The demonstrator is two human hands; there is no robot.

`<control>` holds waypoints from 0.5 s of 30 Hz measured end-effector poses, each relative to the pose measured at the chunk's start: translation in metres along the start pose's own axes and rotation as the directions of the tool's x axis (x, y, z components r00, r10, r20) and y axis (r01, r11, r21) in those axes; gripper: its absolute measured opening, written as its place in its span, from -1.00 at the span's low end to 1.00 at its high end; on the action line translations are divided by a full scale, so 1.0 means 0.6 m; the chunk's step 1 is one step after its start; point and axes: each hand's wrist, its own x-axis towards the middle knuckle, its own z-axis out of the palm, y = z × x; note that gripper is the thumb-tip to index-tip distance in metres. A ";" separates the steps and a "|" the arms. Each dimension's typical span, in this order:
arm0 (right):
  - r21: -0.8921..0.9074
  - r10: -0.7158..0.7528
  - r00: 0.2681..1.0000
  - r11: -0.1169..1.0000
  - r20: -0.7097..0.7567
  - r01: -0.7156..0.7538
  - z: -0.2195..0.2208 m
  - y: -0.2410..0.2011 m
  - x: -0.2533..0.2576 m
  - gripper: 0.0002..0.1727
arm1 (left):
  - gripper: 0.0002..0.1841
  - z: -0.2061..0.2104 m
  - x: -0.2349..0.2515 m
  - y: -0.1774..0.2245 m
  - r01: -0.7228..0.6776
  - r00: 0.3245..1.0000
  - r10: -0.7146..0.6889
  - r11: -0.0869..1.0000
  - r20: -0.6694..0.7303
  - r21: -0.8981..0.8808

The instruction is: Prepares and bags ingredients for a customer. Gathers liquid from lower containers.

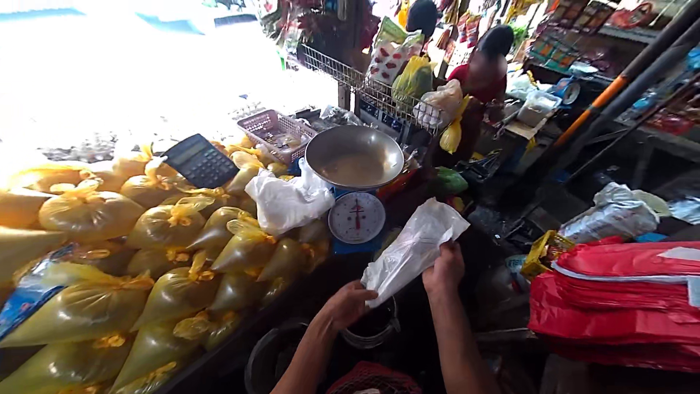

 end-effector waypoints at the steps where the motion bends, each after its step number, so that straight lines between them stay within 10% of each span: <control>1: -0.006 -0.011 1.000 1.000 -0.003 0.011 -0.007 -0.005 0.004 -0.74 | -0.73 -0.009 -0.002 -0.011 -0.006 1.000 0.006 0.999 -0.003 -0.053; 8: -0.068 0.083 0.997 0.994 0.005 -0.082 -0.047 0.012 0.023 -0.71 | -0.47 -0.028 0.006 0.005 -0.220 0.970 0.236 0.955 0.058 -0.197; 11: -0.139 0.196 0.981 0.971 -0.001 -0.194 -0.073 0.032 0.045 -0.68 | -0.55 -0.008 0.011 0.023 -0.059 0.990 0.042 0.991 -0.136 -0.118; 15: -0.438 0.246 0.969 0.869 -0.024 -0.231 -0.115 0.043 0.074 -0.55 | -0.69 -0.004 0.020 0.030 -0.306 0.879 0.277 0.952 -0.389 -0.012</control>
